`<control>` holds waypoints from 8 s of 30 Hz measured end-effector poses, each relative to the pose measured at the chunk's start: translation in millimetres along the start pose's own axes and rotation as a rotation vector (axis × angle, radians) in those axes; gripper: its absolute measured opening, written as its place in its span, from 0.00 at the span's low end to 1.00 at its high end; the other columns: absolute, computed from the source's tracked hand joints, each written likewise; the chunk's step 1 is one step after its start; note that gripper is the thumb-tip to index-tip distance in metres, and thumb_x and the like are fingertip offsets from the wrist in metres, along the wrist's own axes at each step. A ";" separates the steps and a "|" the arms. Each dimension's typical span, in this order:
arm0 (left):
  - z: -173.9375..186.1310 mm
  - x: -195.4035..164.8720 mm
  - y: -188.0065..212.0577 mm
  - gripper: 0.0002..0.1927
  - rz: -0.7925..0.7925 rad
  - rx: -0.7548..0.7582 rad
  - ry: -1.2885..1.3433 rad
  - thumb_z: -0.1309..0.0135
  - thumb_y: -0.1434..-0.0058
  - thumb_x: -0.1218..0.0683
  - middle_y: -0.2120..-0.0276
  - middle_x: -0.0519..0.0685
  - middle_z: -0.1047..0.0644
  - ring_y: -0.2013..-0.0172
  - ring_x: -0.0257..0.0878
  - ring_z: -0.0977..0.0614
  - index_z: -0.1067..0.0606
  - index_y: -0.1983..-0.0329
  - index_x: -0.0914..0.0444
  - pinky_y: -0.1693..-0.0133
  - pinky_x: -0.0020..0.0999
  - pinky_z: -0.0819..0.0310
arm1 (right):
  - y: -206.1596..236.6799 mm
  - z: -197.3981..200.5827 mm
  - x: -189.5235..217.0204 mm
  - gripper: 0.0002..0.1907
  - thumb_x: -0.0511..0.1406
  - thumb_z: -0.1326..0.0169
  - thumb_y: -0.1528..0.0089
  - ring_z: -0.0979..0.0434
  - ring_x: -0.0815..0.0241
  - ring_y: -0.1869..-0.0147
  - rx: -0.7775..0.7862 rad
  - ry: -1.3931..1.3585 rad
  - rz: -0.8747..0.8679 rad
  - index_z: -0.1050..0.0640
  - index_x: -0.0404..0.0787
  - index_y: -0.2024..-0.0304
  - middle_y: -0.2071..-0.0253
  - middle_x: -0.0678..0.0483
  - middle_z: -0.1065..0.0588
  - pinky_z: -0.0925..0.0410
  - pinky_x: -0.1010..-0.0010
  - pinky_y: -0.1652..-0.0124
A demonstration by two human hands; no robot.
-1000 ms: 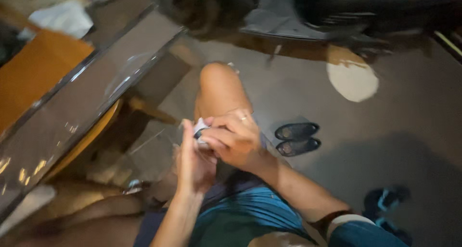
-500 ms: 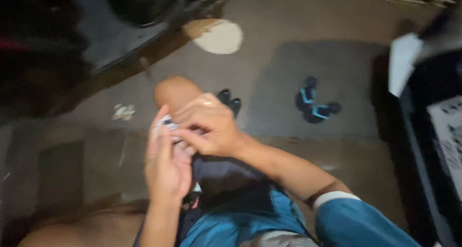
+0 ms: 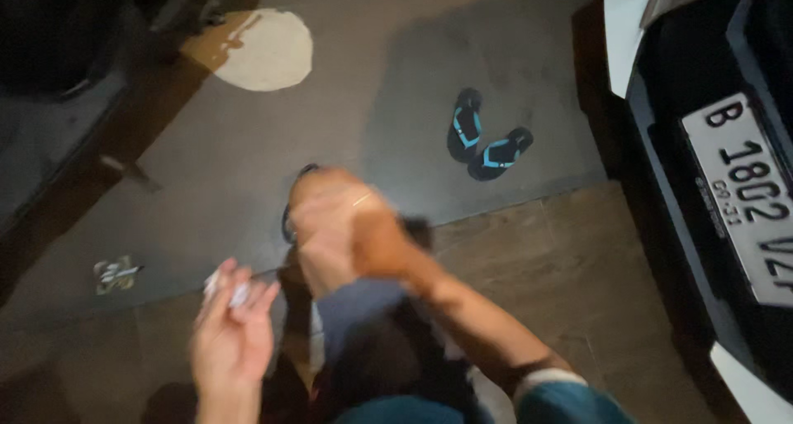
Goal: The person sits on the floor and works on a rectangular mesh screen, peeling off a protective film and pressing the edges to secure the mesh. They handle a roll of tape and a small cloth while adjusting the screen on a wooden chair.
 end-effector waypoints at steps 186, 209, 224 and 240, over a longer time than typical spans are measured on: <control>479.3 284.9 253.2 0.14 0.013 -1.736 -0.003 0.40 0.37 0.44 0.65 0.58 0.19 0.63 0.52 0.16 0.18 0.58 0.58 0.60 0.45 0.22 | -147.3 -588.8 342.0 0.32 0.40 0.41 0.40 0.19 0.49 0.41 1.542 -0.198 0.347 0.26 0.41 0.34 0.46 0.44 0.18 0.28 0.51 0.42; 525.5 134.0 302.7 0.09 0.255 -1.637 -0.168 0.43 0.30 0.52 0.65 0.52 0.20 0.67 0.42 0.18 0.22 0.56 0.63 0.64 0.36 0.22 | -295.0 -707.9 484.5 0.30 0.53 0.42 0.39 0.23 0.46 0.41 1.456 -0.441 0.897 0.21 0.42 0.42 0.45 0.47 0.21 0.31 0.53 0.47; 400.4 -74.2 458.2 0.07 -1.020 -1.761 -0.264 0.42 0.21 0.56 0.64 0.46 0.23 0.68 0.31 0.21 0.25 0.52 0.65 0.64 0.27 0.24 | -269.1 -538.8 372.0 0.22 0.44 0.35 0.41 0.17 0.56 0.57 1.220 -0.536 0.649 0.18 0.39 0.50 0.61 0.48 0.18 0.27 0.64 0.58; 348.9 -241.3 19.2 0.32 -0.640 -0.391 0.474 0.46 0.36 0.39 0.40 0.56 0.26 0.53 0.44 0.18 0.31 0.40 0.66 0.56 0.41 0.20 | -232.2 -596.0 263.5 0.22 0.52 0.31 0.46 0.18 0.54 0.66 1.070 -0.421 0.176 0.17 0.40 0.68 0.69 0.47 0.19 0.28 0.62 0.63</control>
Point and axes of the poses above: each hand's wrist, its own y-axis away from the middle knuckle, its own z-axis out of the back of the hand, x = y × z, the point moved 5 cm from there along -y, towards the middle knuckle
